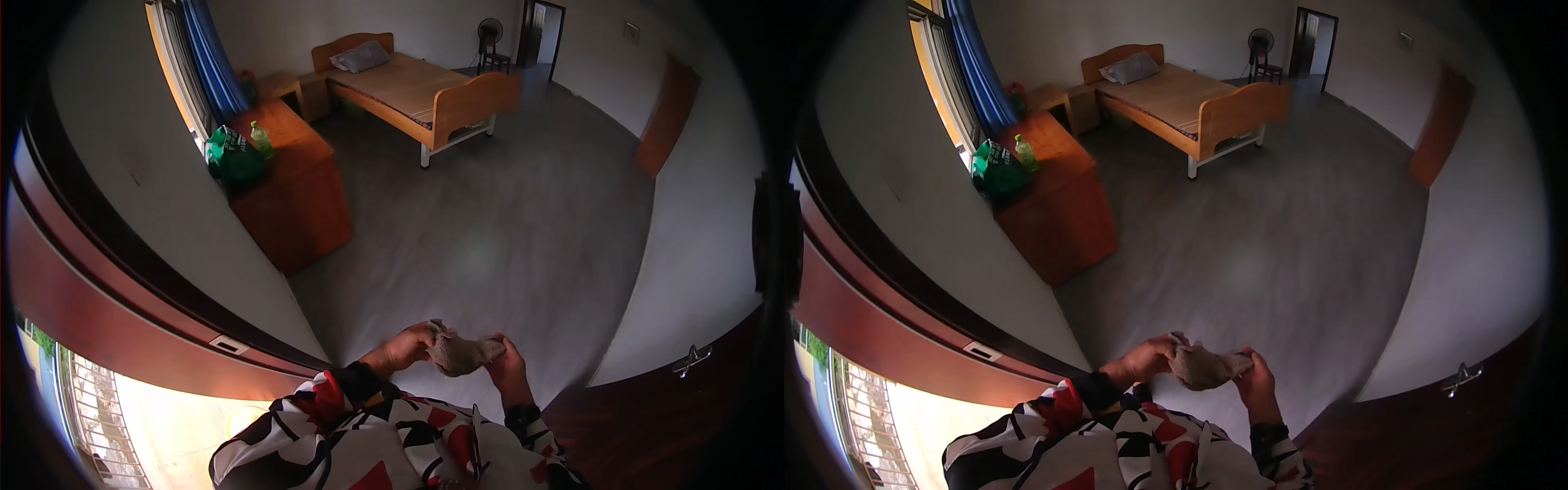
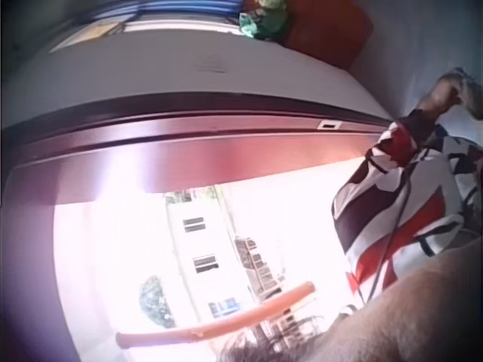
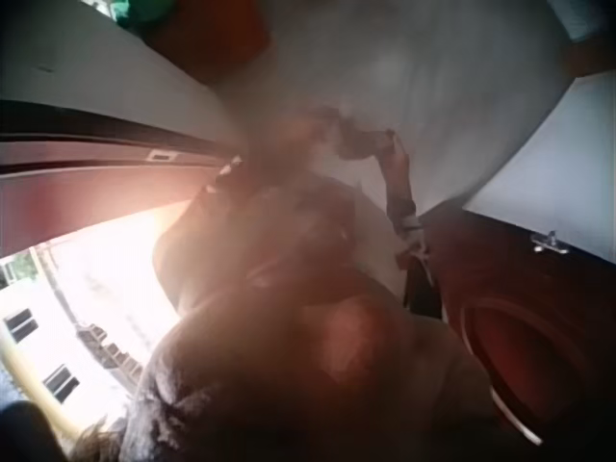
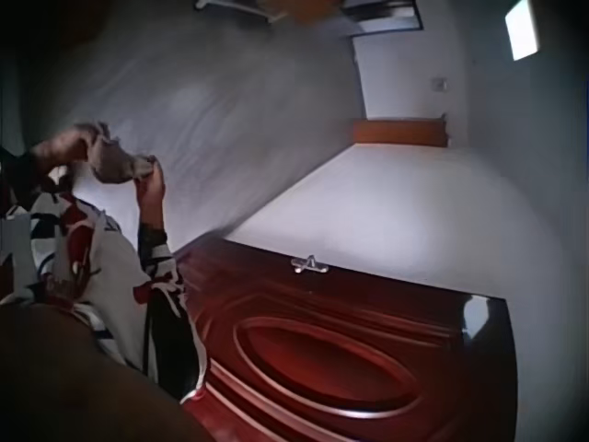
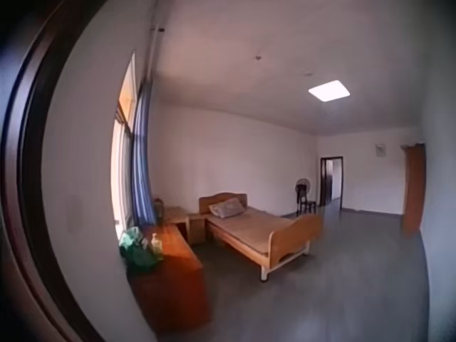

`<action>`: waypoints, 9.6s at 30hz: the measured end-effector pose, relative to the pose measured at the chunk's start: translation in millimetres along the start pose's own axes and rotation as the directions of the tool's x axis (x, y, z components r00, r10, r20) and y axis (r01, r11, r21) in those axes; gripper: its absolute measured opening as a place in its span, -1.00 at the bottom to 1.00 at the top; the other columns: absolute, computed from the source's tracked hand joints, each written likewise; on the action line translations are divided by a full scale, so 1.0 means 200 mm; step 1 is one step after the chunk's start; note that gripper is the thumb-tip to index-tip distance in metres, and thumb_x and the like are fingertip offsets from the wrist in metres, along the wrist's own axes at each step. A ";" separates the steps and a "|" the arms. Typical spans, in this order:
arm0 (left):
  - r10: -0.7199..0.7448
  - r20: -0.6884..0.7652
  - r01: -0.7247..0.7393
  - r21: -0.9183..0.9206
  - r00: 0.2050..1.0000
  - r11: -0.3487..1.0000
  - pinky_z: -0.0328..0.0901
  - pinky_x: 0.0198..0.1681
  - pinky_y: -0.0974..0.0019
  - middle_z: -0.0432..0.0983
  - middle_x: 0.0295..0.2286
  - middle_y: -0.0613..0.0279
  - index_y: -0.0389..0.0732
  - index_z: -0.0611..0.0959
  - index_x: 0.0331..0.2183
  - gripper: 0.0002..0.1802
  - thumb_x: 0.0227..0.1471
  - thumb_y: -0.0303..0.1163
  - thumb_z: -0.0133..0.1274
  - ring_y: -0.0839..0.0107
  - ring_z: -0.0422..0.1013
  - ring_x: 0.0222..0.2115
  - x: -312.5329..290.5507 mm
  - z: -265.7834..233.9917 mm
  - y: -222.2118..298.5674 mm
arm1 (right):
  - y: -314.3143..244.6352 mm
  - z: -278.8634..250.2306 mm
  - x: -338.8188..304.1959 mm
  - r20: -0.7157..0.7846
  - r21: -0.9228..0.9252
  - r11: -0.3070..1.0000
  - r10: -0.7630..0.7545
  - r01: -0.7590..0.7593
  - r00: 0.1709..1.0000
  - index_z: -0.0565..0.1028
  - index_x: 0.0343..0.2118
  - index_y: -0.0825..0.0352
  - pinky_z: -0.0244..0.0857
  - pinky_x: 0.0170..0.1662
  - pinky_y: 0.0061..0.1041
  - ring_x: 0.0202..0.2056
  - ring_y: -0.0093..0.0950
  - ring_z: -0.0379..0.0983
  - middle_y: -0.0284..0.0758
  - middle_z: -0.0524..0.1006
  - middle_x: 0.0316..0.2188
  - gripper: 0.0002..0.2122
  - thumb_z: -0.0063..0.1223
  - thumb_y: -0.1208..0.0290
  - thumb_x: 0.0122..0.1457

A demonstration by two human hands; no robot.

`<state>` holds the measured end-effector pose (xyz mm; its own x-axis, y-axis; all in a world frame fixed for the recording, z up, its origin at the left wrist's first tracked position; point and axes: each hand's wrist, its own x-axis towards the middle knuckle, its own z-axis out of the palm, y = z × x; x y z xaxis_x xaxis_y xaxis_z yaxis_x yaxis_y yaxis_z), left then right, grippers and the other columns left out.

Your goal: Wiping down multiple furniture surfaces including a desk, a table, and a bed headboard using a cloth.

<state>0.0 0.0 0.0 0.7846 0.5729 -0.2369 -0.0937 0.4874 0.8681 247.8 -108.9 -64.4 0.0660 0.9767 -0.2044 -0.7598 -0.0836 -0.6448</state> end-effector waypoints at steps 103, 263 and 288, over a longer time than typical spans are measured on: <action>0.701 -0.645 0.007 0.737 0.305 0.675 0.34 -0.35 0.23 0.50 -0.47 0.12 -0.21 0.62 -0.32 -0.74 -0.14 -0.35 0.12 0.15 0.43 -0.40 2.00 -3.29 2.45 | -0.03 2.54 5.45 0.634 -0.765 0.594 0.763 0.249 0.128 0.51 -0.33 0.37 0.25 -0.38 -0.72 -0.43 -0.71 0.35 -0.45 0.47 -0.45 -0.91 0.07 0.53 0.09; 0.004 -0.116 0.094 -0.785 -0.993 0.612 -0.18 0.20 -0.06 0.09 0.13 -0.04 -0.24 0.27 0.09 -0.28 -0.08 -0.16 0.04 0.03 -0.03 0.17 1.45 -6.16 2.63 | 4.09 5.06 8.06 0.571 0.307 0.333 0.685 0.892 -0.452 0.41 -0.03 0.29 0.08 0.13 -0.28 0.05 -0.18 0.24 -0.12 0.37 -0.01 -0.66 -0.23 0.26 0.20; 0.009 -0.105 0.082 -0.712 -0.994 0.697 -0.22 0.23 -0.02 0.06 0.14 -0.05 -0.27 0.28 0.09 -0.24 -0.12 -0.11 0.04 0.05 -0.06 0.19 1.42 -6.21 2.69 | 4.02 4.95 7.80 0.552 0.572 0.367 0.489 0.733 -0.675 0.44 -0.05 0.26 0.07 0.15 -0.26 0.04 -0.19 0.28 -0.16 0.43 -0.03 -0.65 -0.04 0.30 0.09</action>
<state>-587.9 1242.6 -142.3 -0.8457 -0.4958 0.1975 -0.4375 0.8560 0.2755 -901.7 1543.5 -172.5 -0.7731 -0.5911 0.2299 -0.6005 0.7989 0.0349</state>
